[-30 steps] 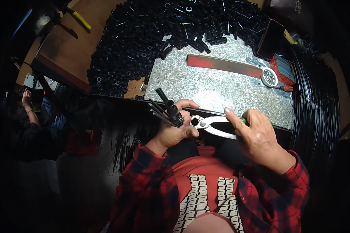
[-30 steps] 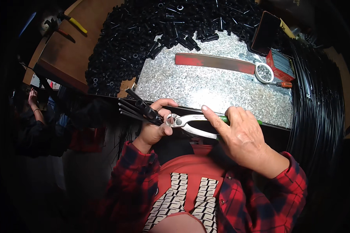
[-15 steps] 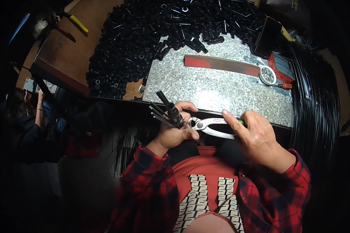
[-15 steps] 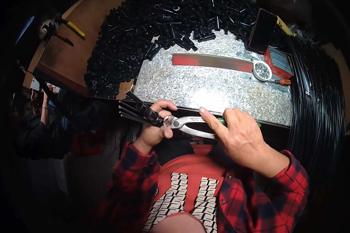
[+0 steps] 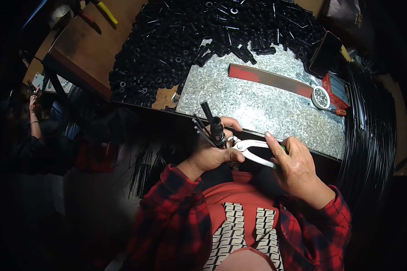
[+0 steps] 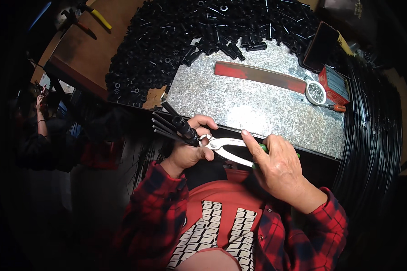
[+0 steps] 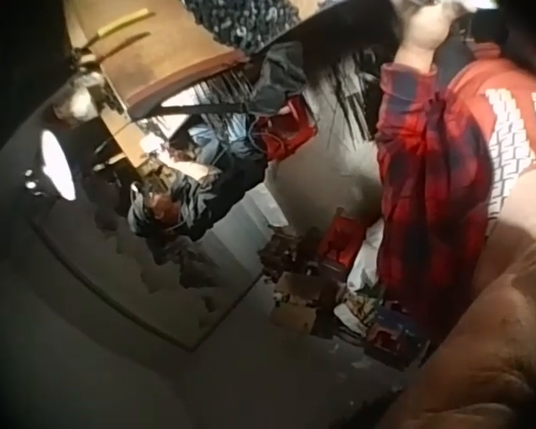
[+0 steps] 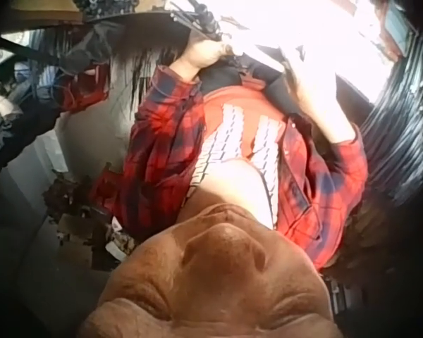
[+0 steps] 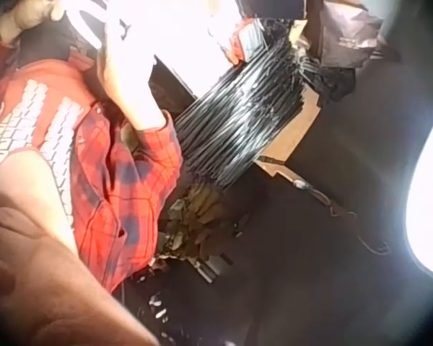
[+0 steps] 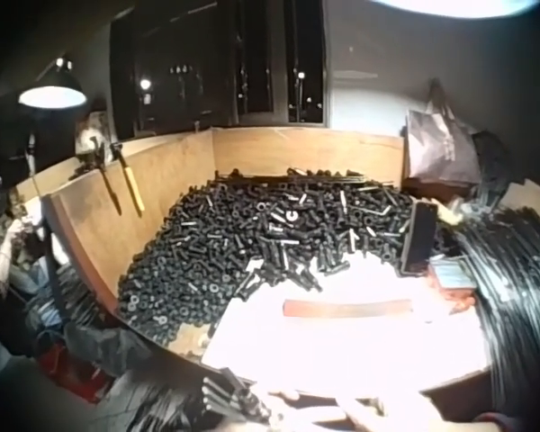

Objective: Assembling electrical cables by attaching connectors and organizing wire bundles at a workbench.

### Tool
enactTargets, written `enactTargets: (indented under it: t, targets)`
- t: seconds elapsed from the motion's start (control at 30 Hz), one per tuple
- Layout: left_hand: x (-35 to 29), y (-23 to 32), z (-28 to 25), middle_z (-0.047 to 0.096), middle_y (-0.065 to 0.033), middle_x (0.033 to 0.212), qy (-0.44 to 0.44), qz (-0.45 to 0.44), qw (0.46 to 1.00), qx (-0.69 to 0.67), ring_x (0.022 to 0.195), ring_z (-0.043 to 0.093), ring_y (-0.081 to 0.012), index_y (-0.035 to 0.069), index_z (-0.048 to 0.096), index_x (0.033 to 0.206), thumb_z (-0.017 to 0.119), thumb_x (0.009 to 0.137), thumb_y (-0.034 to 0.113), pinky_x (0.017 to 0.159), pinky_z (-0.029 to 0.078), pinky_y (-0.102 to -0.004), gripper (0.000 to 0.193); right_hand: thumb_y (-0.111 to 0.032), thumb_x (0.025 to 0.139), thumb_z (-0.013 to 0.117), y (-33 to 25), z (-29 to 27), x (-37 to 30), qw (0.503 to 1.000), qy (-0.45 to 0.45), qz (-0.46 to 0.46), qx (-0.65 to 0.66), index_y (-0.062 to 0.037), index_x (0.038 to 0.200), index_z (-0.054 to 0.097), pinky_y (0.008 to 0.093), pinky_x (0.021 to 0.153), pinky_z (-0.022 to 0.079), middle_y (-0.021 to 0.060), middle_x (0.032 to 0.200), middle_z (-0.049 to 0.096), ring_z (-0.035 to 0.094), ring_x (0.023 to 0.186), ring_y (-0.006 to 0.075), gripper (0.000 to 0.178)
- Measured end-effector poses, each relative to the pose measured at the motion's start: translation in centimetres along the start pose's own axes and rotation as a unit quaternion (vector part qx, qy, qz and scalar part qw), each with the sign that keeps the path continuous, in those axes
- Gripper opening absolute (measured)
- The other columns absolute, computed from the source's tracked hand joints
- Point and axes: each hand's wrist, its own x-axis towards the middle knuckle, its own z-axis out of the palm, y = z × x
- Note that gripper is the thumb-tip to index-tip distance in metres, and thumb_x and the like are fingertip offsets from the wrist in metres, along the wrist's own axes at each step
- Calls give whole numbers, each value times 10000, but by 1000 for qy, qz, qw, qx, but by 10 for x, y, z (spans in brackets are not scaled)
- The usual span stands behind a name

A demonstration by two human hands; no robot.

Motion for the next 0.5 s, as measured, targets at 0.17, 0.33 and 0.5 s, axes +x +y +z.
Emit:
enactTargets:
  t: [0.17,0.33,0.5]
  targets:
    - [0,-1,0,416,110,660,5,-2,999,-31,662,366,19,39,497,1092,874,559,438,590,268,-139,765,21,651,696,-3,0,1,1000,-11,9,16,-49,1362,449,377,603,397,120,802,436,479,689,271,756]
    - [0,-4,-2,425,103,683,3,2,999,-49,672,365,17,38,491,1092,875,561,427,592,272,-135,762,33,644,696,-4,0,2,1000,-4,5,21,-37,1358,450,372,576,397,115,784,431,482,667,263,758]
    - [2,-11,-7,653,-13,768,-23,36,998,-42,679,573,-31,-4,490,1094,887,636,225,572,441,-164,648,31,651,696,-2,1,1,1000,0,4,12,-53,1357,456,371,571,396,114,785,435,483,664,260,750]
